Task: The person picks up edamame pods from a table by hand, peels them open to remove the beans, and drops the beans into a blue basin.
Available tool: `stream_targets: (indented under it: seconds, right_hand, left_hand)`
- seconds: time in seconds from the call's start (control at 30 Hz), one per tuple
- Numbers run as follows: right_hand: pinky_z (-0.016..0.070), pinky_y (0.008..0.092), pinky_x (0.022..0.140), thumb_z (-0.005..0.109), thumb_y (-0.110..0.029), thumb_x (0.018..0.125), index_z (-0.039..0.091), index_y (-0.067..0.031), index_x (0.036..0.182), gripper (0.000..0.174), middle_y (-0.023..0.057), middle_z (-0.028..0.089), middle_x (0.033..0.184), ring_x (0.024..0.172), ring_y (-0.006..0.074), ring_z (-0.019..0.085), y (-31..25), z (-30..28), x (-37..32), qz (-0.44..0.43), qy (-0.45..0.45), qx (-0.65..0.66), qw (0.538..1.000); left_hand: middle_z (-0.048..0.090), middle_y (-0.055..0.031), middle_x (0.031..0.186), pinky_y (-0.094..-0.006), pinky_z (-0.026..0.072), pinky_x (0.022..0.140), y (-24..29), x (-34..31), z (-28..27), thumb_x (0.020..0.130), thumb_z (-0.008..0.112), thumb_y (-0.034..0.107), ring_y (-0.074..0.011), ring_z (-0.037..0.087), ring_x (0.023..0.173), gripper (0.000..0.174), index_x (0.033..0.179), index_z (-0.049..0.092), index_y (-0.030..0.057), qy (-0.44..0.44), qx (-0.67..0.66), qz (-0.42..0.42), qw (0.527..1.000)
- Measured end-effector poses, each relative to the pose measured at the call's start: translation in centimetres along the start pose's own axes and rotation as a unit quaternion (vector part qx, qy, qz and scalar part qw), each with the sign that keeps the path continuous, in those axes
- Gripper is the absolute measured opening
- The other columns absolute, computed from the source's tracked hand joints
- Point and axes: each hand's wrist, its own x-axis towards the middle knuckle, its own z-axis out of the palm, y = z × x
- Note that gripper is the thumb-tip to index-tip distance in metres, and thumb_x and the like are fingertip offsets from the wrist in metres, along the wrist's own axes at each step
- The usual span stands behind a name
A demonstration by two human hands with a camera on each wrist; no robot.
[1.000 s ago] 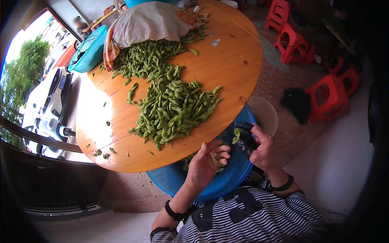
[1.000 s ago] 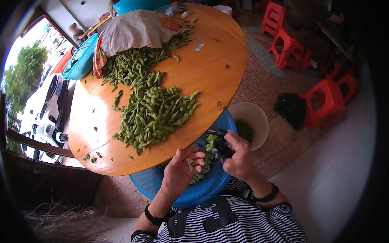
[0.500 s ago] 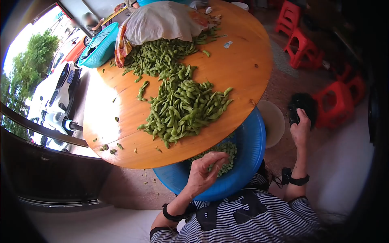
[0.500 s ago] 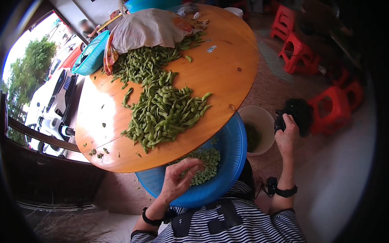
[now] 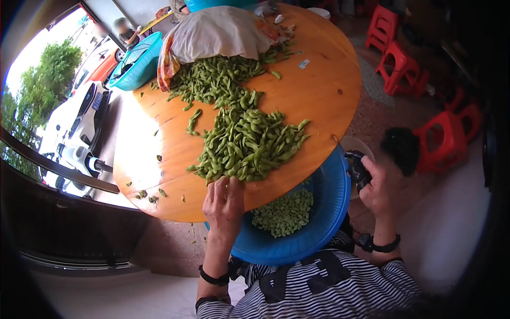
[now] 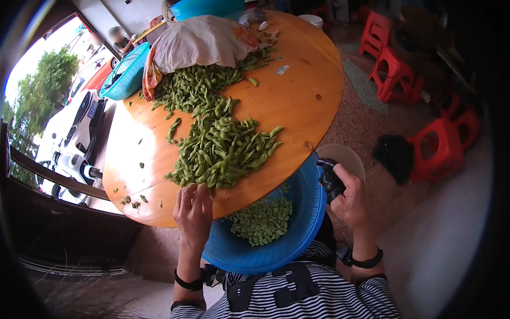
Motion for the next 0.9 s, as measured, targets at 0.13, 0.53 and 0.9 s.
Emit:
stream_targets:
  seconds: [0.13,0.53,0.9]
  right_hand:
    - [0.0465,0.0251,0.068,0.044,-0.01,0.065,0.056,0.0078,0.104,0.044,0.013,0.058,0.081,0.069,0.016,0.057,-0.6,4.2,-0.9,-0.043,-0.1,0.112,0.988]
    - [0.0324,0.0194,0.045,0.035,0.002,0.075,0.061,0.0023,0.095,0.033,0.0001,0.051,0.064,0.051,0.0032,0.042,-2.6,7.6,-1.2,0.22,-0.249,0.375,0.865]
    - [0.0311,0.0185,0.044,0.035,-0.004,0.078,0.059,0.0057,0.101,0.035,-0.0006,0.048,0.062,0.049,0.0028,0.039,-1.6,7.1,-1.0,0.201,-0.252,0.467,0.823]
  left_hand:
    - [0.062,-0.0091,0.085,-0.0282,0.0477,0.057,1.1,-0.3,-1.1,0.082,0.063,-0.001,-0.0187,0.059,0.064,0.015,0.096,0.062,0.0033,-0.021,-0.146,-0.127,0.981]
    - [0.059,-0.0004,0.069,-0.0193,0.0426,0.052,6.9,-2.4,0.7,0.091,0.062,-0.001,-0.0049,0.055,0.06,0.008,0.096,0.056,0.0002,-0.189,-0.661,-0.346,0.638]
    - [0.063,-0.0064,0.075,-0.0237,0.0498,0.055,8.4,-3.3,2.4,0.085,0.065,-0.004,-0.0087,0.061,0.058,0.01,0.091,0.058,-0.0006,-0.126,-0.505,-0.27,0.81]
